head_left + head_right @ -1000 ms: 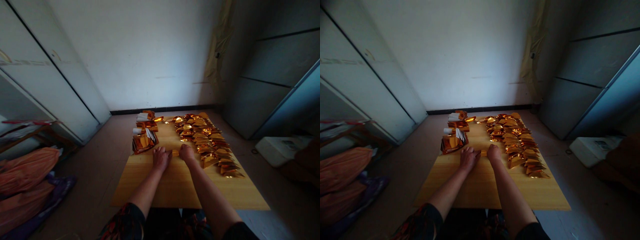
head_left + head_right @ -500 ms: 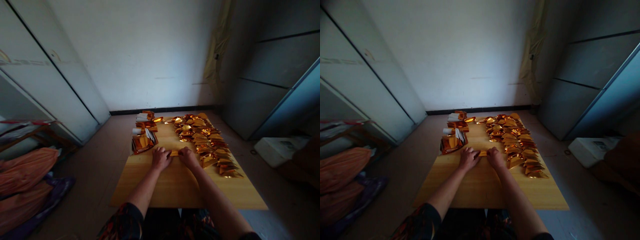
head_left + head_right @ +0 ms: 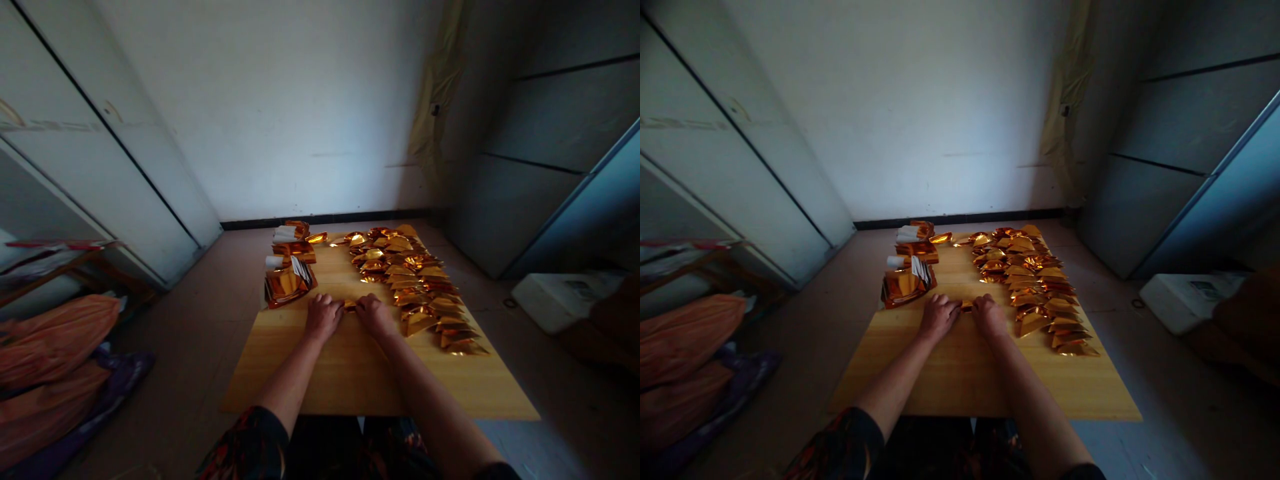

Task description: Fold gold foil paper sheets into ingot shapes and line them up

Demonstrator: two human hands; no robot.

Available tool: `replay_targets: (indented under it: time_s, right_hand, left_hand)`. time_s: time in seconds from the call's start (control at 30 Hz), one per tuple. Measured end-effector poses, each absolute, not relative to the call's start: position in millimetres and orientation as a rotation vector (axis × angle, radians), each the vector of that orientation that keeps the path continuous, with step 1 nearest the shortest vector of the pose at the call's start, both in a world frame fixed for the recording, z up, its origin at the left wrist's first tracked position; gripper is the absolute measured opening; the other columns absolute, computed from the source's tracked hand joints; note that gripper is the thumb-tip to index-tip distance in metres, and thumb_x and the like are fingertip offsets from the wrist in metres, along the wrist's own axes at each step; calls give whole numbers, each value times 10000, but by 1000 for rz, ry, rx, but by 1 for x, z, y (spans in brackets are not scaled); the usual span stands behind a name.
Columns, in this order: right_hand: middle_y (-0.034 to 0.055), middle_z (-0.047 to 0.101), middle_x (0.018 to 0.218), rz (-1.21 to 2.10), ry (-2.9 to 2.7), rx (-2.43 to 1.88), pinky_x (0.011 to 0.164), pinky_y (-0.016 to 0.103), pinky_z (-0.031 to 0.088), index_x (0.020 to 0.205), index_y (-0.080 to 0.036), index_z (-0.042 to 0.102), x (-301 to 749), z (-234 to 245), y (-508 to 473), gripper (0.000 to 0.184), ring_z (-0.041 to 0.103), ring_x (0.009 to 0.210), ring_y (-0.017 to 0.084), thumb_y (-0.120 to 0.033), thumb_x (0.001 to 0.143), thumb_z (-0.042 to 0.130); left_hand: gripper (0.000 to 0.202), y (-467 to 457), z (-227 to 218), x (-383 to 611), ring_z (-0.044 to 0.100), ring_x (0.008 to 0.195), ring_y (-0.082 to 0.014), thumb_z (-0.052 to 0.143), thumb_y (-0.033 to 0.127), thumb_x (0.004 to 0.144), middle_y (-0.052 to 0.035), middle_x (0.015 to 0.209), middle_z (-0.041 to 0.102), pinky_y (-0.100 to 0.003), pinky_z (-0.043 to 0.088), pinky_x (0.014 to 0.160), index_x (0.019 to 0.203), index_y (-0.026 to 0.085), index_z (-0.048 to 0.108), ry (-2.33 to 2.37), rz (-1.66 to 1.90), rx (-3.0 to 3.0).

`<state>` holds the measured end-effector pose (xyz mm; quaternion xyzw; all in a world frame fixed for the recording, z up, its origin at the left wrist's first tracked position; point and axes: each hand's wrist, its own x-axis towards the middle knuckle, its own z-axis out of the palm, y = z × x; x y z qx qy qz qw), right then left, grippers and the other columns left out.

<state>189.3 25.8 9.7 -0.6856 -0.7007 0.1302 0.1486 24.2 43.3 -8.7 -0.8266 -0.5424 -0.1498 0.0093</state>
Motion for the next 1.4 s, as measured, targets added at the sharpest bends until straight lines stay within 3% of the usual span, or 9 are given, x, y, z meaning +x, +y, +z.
replay_targets:
  time_s: [0.27,0.47,0.67,1.07,1.4]
  right_hand:
    - [54,605,953,165,-2077,-2074,551,218,338,917,-205,606,181,3,22,262,588,673,105,-275,959,357]
    - [45,601,924,54,-2155,-1976,563,200,324,873,-213,610,186,4,19,214,583,818,127,-257,934,409]
    - [50,595,929,55,-2165,-1970,577,201,333,899,-216,609,187,2,18,224,570,839,133,-258,941,392]
    - [54,609,917,71,-2241,-1925,576,216,328,932,-208,586,188,-1,18,186,583,791,137,-250,942,405]
    - [44,627,899,87,-2153,-1940,561,215,306,929,-195,549,189,-3,21,195,596,765,127,-221,954,357]
  left_hand:
    - [275,39,-7,25,462,899,-224,473,303,871,-65,854,557,-337,327,743,1075,318,658,-1684,-464,-2577]
    - [283,40,-8,25,472,906,-226,470,262,868,-62,865,573,-350,333,754,1077,313,654,-1707,-437,-2567]
    - [288,40,-7,26,485,917,-228,418,287,909,-75,880,594,-355,338,755,1071,296,656,-1731,-441,-2556]
    - [226,41,-9,27,528,898,-224,440,150,867,-85,855,636,-347,363,757,899,194,659,-1729,-458,-2556]
    - [198,42,-13,23,546,889,-205,486,260,881,-65,856,657,-334,375,779,956,226,665,-1657,-635,-2627]
